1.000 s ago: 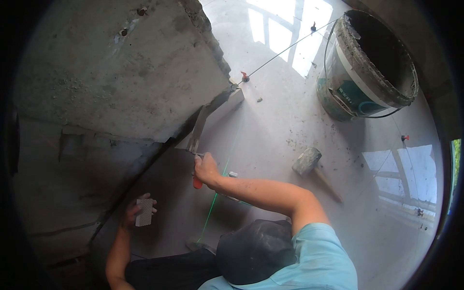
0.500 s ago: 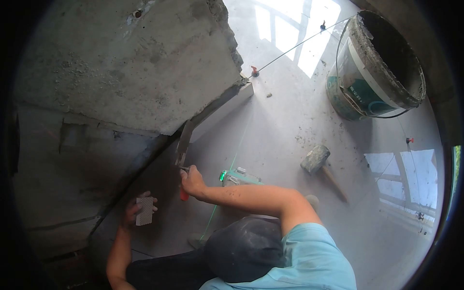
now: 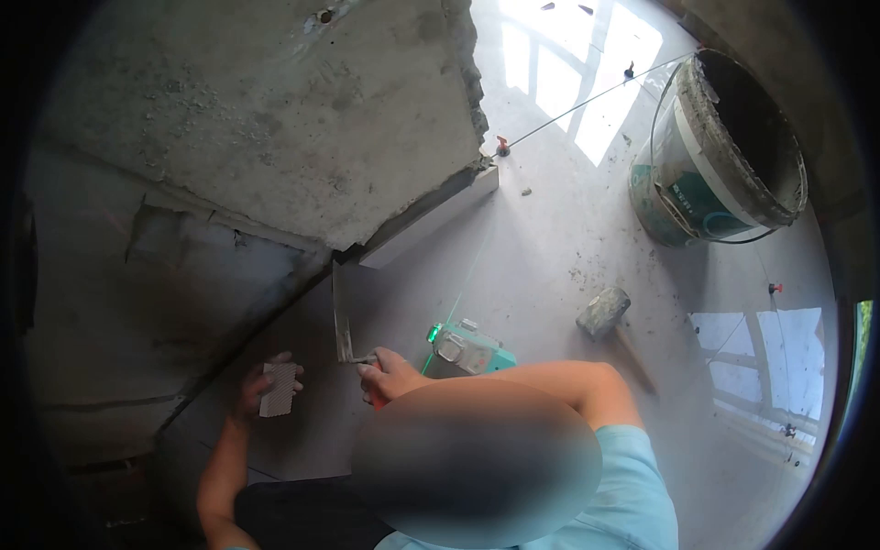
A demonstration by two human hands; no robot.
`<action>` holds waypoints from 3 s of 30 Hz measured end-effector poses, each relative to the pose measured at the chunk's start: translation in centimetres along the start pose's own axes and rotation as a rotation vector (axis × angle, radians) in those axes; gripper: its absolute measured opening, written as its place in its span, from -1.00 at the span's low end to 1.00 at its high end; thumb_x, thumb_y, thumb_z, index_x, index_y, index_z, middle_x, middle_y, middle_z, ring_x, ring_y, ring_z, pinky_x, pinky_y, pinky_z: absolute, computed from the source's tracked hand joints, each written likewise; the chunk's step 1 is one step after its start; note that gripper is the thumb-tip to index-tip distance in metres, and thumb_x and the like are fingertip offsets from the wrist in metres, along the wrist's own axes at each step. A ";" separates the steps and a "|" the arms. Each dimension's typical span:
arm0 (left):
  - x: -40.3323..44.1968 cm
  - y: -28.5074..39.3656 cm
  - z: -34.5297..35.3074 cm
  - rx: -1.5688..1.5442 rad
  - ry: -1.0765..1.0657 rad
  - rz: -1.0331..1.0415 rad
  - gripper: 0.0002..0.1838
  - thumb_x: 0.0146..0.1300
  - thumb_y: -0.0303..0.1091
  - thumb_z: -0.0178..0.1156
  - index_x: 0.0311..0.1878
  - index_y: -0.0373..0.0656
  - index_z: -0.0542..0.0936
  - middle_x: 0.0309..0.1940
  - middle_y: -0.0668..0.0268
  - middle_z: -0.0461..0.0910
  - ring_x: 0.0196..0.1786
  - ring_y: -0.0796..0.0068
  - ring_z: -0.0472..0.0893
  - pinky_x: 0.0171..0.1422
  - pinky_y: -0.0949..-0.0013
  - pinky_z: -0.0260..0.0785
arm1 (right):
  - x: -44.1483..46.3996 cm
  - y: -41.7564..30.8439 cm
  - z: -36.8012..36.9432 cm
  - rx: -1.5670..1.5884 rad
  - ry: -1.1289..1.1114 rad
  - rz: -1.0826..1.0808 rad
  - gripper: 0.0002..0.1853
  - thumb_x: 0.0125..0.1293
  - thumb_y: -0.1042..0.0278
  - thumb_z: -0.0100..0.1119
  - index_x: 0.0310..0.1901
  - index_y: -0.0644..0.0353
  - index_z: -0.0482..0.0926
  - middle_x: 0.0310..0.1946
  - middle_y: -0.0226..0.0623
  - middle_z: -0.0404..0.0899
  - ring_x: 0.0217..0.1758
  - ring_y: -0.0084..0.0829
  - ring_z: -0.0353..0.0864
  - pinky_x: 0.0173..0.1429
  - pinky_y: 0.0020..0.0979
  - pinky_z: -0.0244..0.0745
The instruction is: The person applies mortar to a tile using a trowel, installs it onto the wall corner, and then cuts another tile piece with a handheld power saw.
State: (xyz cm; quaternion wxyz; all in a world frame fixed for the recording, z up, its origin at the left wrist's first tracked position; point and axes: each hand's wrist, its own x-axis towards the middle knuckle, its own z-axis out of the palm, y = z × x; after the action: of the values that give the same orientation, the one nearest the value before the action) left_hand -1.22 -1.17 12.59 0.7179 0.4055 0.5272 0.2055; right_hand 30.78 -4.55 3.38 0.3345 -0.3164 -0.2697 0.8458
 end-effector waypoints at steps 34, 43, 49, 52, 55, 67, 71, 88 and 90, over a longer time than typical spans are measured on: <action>6.0 3.4 5.4 0.144 -0.095 -0.085 -0.30 0.28 -0.19 0.12 0.42 -0.35 0.26 0.10 0.08 0.55 -0.05 0.33 0.66 0.07 0.28 0.50 | -5.9 -10.3 -18.2 -1.246 0.985 -0.095 -0.81 0.22 0.34 0.19 -0.17 0.20 0.51 -0.27 -0.07 0.66 -0.12 -0.02 0.66 -0.02 -0.07 0.52; 6.9 2.5 3.9 -0.034 -0.133 -0.076 -0.28 0.29 -0.22 0.09 0.46 -0.29 0.18 0.11 0.03 0.54 0.00 0.20 0.66 0.10 0.19 0.53 | -11.4 -9.9 -14.4 -1.389 0.646 -0.306 -0.74 0.17 0.35 0.27 -0.18 0.19 0.42 -0.30 -0.09 0.60 -0.21 0.00 0.61 -0.16 -0.09 0.50; 9.7 3.5 5.7 -0.181 -0.294 -0.149 -0.41 0.39 -0.07 0.05 0.40 -0.12 0.28 0.20 -0.01 0.48 0.11 0.04 0.61 0.08 -0.08 0.54 | -32.0 -26.0 -10.3 -1.444 1.155 -0.501 -0.81 0.07 0.41 0.27 -0.28 0.21 0.50 -0.42 -0.10 0.58 -0.29 -0.03 0.63 -0.16 -0.11 0.52; 10.3 5.2 6.7 -0.132 -0.358 -0.183 -0.41 0.42 -0.08 0.09 0.42 -0.05 0.22 0.15 -0.09 0.47 0.06 -0.15 0.61 -0.04 -0.34 0.55 | -39.5 -34.9 -10.7 -1.878 1.409 -0.185 -0.84 0.11 0.35 0.23 -0.29 0.19 0.56 -0.39 -0.15 0.63 -0.30 -0.09 0.66 -0.18 -0.17 0.56; 9.4 7.8 9.1 -0.091 -0.378 -0.207 -0.40 0.45 -0.04 0.04 0.42 -0.07 0.18 0.14 -0.07 0.48 0.04 -0.13 0.62 -0.05 -0.28 0.57 | -43.4 -42.1 -15.6 -2.080 1.480 0.377 -0.79 0.12 0.36 0.20 -0.20 0.15 0.68 -0.29 -0.20 0.71 -0.22 -0.18 0.73 -0.15 -0.25 0.62; -6.5 15.6 23.6 -0.204 0.037 0.119 -0.25 0.47 0.05 -0.01 0.55 -0.13 0.02 0.45 0.04 0.24 0.34 -0.04 0.43 0.32 -0.12 0.39 | -34.8 -46.4 -33.1 -2.565 0.771 0.639 -0.86 0.11 0.33 0.20 -0.40 0.05 0.76 -0.42 -0.38 0.74 -0.30 -0.32 0.76 -0.39 -0.27 0.57; -10.3 14.7 27.0 -0.467 0.224 0.231 -0.29 0.47 -0.03 0.04 0.51 -0.21 0.10 0.41 -0.02 0.28 0.29 -0.04 0.47 0.22 -0.05 0.49 | -34.8 -45.8 -32.9 -2.426 0.544 0.727 -0.84 0.07 0.29 0.20 -0.40 0.07 0.76 -0.41 -0.28 0.74 -0.31 -0.27 0.77 -0.34 -0.27 0.61; -5.1 14.9 32.4 -0.600 0.348 0.200 -0.44 0.46 -0.02 -0.22 0.39 -0.13 0.31 0.25 0.13 0.49 0.15 0.13 0.59 0.01 -0.05 0.57 | -40.1 -48.0 -35.3 -2.617 0.565 0.664 -0.84 0.17 0.33 0.17 -0.36 -0.04 0.77 -0.36 -0.44 0.76 -0.23 -0.40 0.77 -0.36 -0.33 0.58; -5.4 14.8 32.3 -0.600 0.343 0.208 -0.44 0.46 -0.01 -0.21 0.38 -0.12 0.33 0.23 0.14 0.50 0.14 0.14 0.60 0.00 -0.03 0.57 | -38.8 -45.9 -35.0 -2.647 0.410 0.686 -0.85 0.13 0.34 0.18 -0.38 -0.03 0.77 -0.35 -0.42 0.76 -0.25 -0.39 0.77 -0.37 -0.31 0.59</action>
State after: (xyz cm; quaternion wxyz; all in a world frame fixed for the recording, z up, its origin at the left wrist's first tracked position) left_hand 28.67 -8.19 31.33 0.6812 0.1879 0.5124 0.4879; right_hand 96.28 4.34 24.89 -0.4018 -0.5627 -0.7199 -0.0599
